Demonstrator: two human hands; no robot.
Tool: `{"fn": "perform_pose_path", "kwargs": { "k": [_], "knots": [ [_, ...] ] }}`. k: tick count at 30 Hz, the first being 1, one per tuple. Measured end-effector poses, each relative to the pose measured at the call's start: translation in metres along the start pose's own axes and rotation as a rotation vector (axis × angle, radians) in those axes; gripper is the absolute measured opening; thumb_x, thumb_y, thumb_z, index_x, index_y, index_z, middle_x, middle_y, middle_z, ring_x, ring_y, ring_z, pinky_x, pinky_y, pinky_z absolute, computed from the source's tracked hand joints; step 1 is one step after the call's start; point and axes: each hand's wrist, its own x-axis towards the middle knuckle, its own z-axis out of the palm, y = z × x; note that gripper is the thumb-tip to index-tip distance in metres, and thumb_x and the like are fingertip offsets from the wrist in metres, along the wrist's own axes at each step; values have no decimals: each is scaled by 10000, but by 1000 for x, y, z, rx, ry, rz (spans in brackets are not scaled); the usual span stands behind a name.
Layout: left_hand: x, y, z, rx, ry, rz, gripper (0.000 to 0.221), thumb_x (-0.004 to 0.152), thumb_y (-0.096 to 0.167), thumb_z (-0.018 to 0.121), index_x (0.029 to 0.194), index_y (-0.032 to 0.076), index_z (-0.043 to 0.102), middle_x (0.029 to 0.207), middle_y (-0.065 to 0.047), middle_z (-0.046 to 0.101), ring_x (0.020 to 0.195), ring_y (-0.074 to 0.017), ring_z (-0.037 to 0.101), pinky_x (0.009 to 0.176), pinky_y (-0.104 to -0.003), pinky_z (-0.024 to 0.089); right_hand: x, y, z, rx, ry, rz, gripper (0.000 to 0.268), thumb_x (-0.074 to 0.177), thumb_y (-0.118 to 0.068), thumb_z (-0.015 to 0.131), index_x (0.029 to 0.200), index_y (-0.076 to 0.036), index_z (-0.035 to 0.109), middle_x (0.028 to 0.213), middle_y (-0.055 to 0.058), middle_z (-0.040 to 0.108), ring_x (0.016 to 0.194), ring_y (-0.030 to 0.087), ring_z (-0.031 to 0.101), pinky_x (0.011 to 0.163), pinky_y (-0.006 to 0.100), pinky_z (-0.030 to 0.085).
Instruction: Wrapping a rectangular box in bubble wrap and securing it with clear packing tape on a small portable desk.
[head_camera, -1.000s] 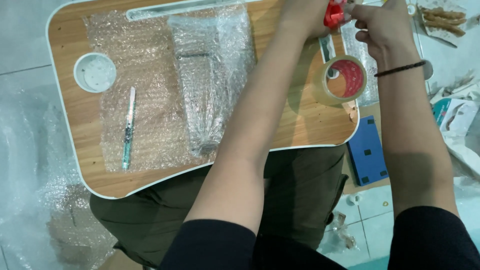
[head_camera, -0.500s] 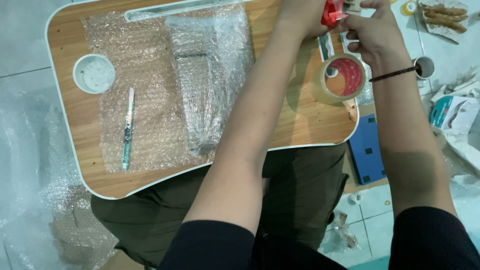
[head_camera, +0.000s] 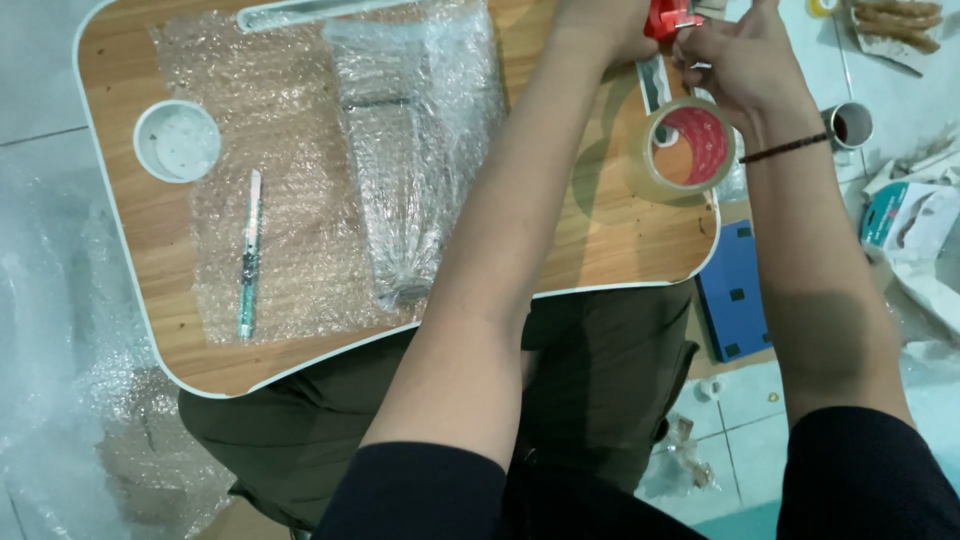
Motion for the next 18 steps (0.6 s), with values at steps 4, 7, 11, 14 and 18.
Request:
{"fn": "perform_pose_path", "kwargs": {
  "k": [4,7,11,14,18],
  "knots": [
    [2,3,-5,3,14,14,445,611,413,924,953,190,746,834,-66,786,669,-323,729,623,-469,583,21,28,-11,-37,44,25,653,945,120,599,1453,-133,277,983,93,631,766,106,592,578,204,445],
    [1,1,-12,-3,109,31,458,588,417,941,929,177,750,822,-87,783,659,-347,721,614,-479,579,19,19,-17,-71,56,96,608,966,52,635,1411,-135,265,1014,66,659,782,82,621,560,173,475],
    [-14,8,3,-57,90,34,489,610,428,954,992,205,744,868,-66,796,693,-307,744,639,-444,596,-10,6,-18,5,81,77,555,1051,-47,645,1484,-164,318,1057,51,701,817,56,640,587,128,460],
    [-2,8,-4,-82,52,32,532,664,441,959,1109,258,732,947,-15,818,754,-227,786,687,-382,626,-23,6,-19,84,231,36,519,1035,-19,554,1437,-190,274,1179,52,722,852,68,637,638,152,516],
    [16,1,20,-56,-95,-47,462,690,431,923,1087,250,770,793,-10,810,545,-182,747,538,-338,605,-49,-2,-21,63,258,-19,542,1076,46,541,1462,-229,278,1259,53,717,941,90,663,717,173,557]
  ]
}}
